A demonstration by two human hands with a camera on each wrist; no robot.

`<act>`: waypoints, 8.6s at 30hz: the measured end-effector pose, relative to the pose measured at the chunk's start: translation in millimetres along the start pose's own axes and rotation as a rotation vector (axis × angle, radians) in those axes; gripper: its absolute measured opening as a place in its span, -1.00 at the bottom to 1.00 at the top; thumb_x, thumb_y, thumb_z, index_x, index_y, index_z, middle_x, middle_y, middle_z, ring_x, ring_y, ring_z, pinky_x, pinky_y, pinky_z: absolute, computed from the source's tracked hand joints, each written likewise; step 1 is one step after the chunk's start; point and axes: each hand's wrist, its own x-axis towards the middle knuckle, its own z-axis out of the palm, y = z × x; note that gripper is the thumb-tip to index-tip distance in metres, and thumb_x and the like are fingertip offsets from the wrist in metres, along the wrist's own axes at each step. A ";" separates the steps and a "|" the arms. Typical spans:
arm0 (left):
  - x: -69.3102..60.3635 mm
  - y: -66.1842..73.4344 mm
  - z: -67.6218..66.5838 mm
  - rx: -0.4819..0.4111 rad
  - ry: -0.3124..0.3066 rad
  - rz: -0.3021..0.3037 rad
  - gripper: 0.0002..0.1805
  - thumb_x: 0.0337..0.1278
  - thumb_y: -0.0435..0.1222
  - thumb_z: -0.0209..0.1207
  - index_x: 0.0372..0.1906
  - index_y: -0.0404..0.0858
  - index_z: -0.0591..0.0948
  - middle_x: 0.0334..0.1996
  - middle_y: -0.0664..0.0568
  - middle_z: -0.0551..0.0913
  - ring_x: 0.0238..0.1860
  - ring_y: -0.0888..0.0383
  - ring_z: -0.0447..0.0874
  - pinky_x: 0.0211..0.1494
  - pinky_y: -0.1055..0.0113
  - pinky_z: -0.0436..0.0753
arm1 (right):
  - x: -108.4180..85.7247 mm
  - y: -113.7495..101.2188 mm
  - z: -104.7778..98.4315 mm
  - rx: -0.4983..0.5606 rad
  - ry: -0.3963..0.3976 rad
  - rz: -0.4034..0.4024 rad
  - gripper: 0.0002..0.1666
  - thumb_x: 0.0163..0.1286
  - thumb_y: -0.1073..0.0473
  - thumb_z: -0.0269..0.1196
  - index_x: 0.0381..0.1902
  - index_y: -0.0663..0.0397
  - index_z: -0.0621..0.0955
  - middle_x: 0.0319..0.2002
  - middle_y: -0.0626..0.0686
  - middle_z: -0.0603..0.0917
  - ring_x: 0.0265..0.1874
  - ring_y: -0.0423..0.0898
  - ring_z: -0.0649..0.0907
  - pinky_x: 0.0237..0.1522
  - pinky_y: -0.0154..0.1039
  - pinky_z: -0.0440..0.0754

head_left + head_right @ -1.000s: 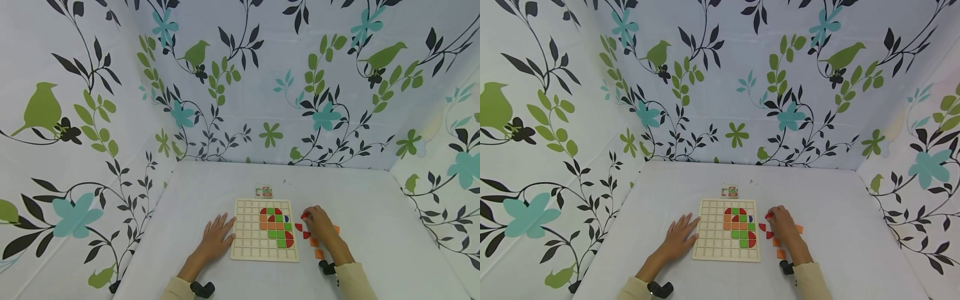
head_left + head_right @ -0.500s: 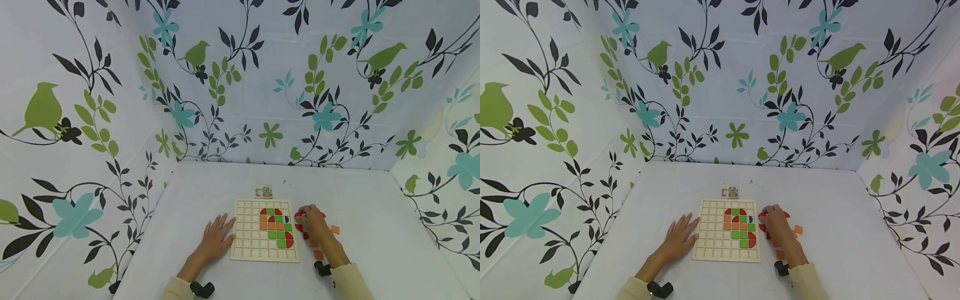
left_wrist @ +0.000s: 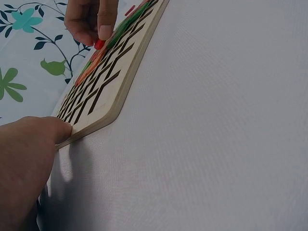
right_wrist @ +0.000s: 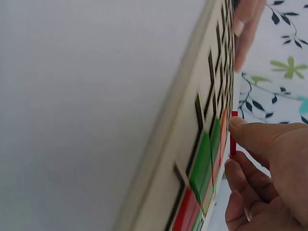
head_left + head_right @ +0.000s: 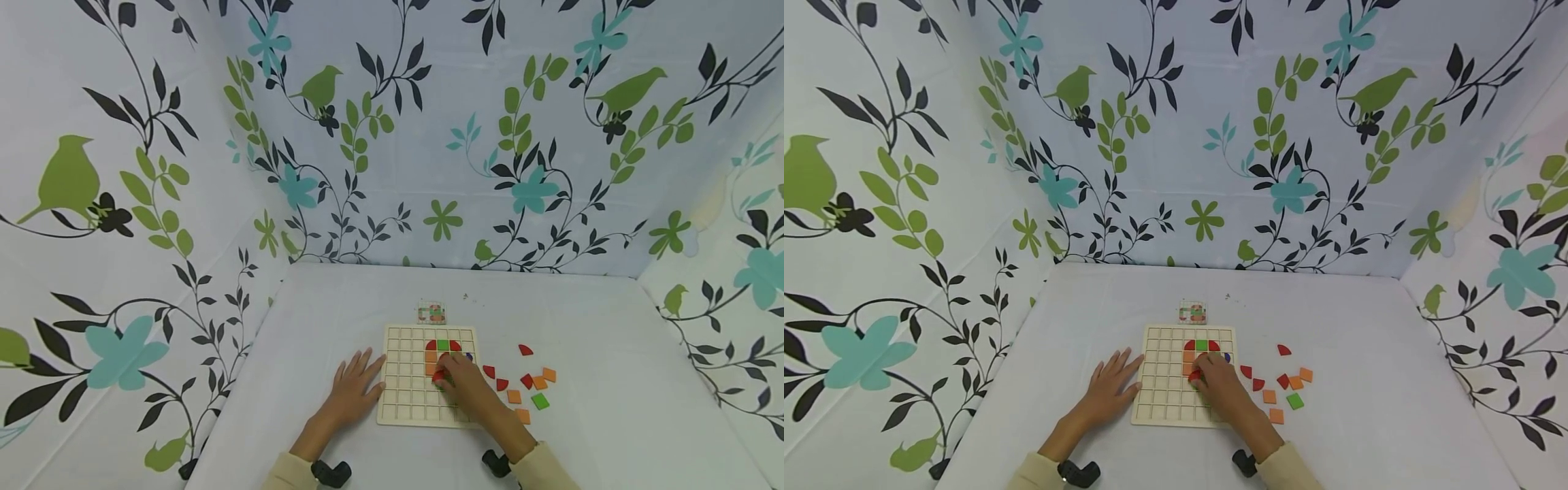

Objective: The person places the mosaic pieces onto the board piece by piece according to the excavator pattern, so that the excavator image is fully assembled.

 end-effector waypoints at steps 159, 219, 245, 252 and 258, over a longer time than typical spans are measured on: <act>0.9 5.0 -1.1 0.006 0.025 -0.003 -0.39 0.56 -0.06 0.11 0.60 -0.06 0.40 0.65 -0.19 0.22 0.67 -0.29 0.04 0.60 -0.43 -0.02 | -41.1 2.7 5.3 -0.063 0.083 0.017 -0.83 0.30 0.03 0.54 -0.18 -0.31 0.77 -0.14 -0.32 0.67 -0.07 -0.24 0.54 -0.15 -0.22 0.36; 0.6 -1.3 5.9 -0.030 0.072 0.036 -0.37 0.53 -0.07 0.13 0.59 -0.07 0.40 0.63 -0.24 0.24 0.65 -0.34 0.06 0.58 -0.46 -0.03 | -5.2 116.0 -72.3 -0.036 0.129 0.396 -0.63 0.48 0.35 0.25 0.14 0.47 0.48 0.05 0.49 0.53 0.00 0.34 0.57 0.12 0.26 0.66; 1.1 0.6 2.1 -0.009 0.018 0.010 -0.37 0.56 -0.05 0.09 0.61 -0.04 0.38 0.66 -0.18 0.20 0.68 -0.28 0.03 0.60 -0.43 -0.03 | -12.7 15.4 -23.4 -0.109 0.107 0.047 -0.64 0.44 0.15 0.44 0.13 0.08 0.64 0.00 0.05 0.65 -0.01 0.00 0.62 0.01 0.03 0.57; 1.2 0.5 1.9 -0.003 0.012 0.016 -0.37 0.57 -0.04 0.09 0.62 -0.04 0.36 0.66 -0.19 0.19 0.68 -0.30 0.03 0.59 -0.44 -0.01 | -17.9 -14.1 3.1 -0.051 0.059 -0.122 -0.75 0.37 0.19 0.48 -0.07 -0.07 0.65 -0.10 -0.13 0.65 -0.06 -0.16 0.59 0.06 -0.02 0.64; 1.6 -0.1 1.5 0.003 0.015 0.017 -0.37 0.57 -0.04 0.09 0.62 -0.04 0.36 0.66 -0.19 0.19 0.67 -0.30 0.03 0.59 -0.44 -0.01 | -21.5 -16.3 15.1 -0.104 0.043 -0.195 -0.79 0.36 0.16 0.51 -0.18 -0.13 0.65 -0.23 -0.20 0.58 -0.22 -0.25 0.48 -0.17 -0.21 0.45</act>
